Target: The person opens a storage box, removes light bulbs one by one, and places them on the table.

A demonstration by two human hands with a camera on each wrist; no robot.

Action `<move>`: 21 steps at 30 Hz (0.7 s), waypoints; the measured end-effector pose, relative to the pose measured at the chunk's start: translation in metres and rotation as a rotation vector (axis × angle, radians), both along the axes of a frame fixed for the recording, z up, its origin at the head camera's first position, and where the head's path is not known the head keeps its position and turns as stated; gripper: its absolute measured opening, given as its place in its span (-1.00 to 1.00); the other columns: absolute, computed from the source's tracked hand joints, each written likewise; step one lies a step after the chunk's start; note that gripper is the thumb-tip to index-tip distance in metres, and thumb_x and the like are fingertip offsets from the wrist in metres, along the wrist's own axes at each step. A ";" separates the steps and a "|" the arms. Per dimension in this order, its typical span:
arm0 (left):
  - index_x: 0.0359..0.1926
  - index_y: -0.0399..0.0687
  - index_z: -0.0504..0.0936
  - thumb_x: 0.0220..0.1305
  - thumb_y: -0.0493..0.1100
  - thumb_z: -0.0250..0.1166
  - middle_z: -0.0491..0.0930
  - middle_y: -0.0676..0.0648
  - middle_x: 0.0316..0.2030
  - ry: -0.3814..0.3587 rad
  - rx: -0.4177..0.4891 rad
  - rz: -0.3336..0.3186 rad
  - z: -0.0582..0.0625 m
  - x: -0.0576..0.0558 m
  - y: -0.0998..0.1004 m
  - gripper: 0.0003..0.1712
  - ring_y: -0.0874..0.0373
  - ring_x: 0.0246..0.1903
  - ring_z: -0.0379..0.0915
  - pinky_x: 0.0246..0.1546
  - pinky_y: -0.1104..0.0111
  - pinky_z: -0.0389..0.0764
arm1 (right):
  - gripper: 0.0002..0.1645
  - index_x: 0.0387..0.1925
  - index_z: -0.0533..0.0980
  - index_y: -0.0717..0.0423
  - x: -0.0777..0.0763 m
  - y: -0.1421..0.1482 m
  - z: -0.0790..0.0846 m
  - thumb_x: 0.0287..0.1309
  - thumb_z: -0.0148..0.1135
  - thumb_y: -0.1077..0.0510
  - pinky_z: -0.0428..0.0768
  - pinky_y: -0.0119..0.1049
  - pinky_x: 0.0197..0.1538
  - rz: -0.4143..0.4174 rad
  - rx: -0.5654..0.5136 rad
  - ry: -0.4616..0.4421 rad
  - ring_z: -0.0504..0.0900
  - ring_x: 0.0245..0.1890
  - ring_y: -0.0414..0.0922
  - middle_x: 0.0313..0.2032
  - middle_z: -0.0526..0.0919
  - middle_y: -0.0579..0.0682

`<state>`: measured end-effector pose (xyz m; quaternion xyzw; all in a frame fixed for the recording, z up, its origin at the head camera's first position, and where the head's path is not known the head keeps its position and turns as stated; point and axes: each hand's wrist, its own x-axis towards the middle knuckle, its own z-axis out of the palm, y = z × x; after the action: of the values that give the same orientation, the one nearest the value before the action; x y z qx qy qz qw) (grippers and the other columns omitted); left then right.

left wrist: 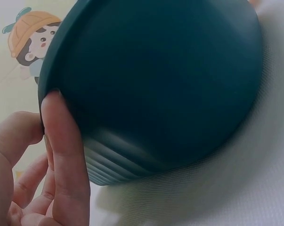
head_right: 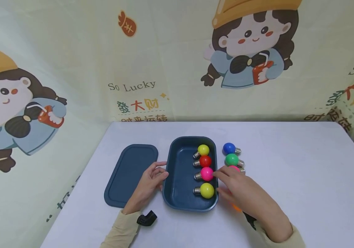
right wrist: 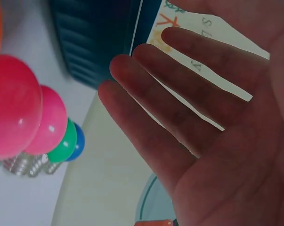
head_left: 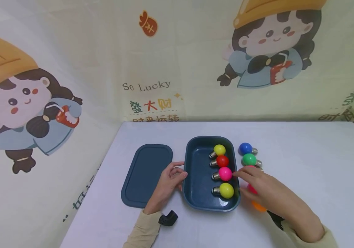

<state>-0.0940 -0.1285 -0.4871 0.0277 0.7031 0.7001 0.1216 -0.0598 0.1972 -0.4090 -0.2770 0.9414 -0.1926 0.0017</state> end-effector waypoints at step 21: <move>0.27 -0.03 0.44 0.30 -0.13 0.36 0.54 -0.09 -0.25 0.003 0.005 -0.008 -0.002 -0.001 0.000 -0.46 0.21 -0.50 0.42 -0.50 0.42 0.58 | -0.47 0.01 0.61 0.07 -0.003 -0.037 -0.008 -0.07 0.57 0.16 0.70 -0.35 -0.23 0.121 0.036 -0.055 0.53 -0.07 -0.12 -0.09 0.57 -0.05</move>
<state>-0.0949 -0.1286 -0.4892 0.0317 0.7012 0.7015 0.1233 -0.0624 0.1606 -0.4169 -0.3278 0.9259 -0.1828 0.0441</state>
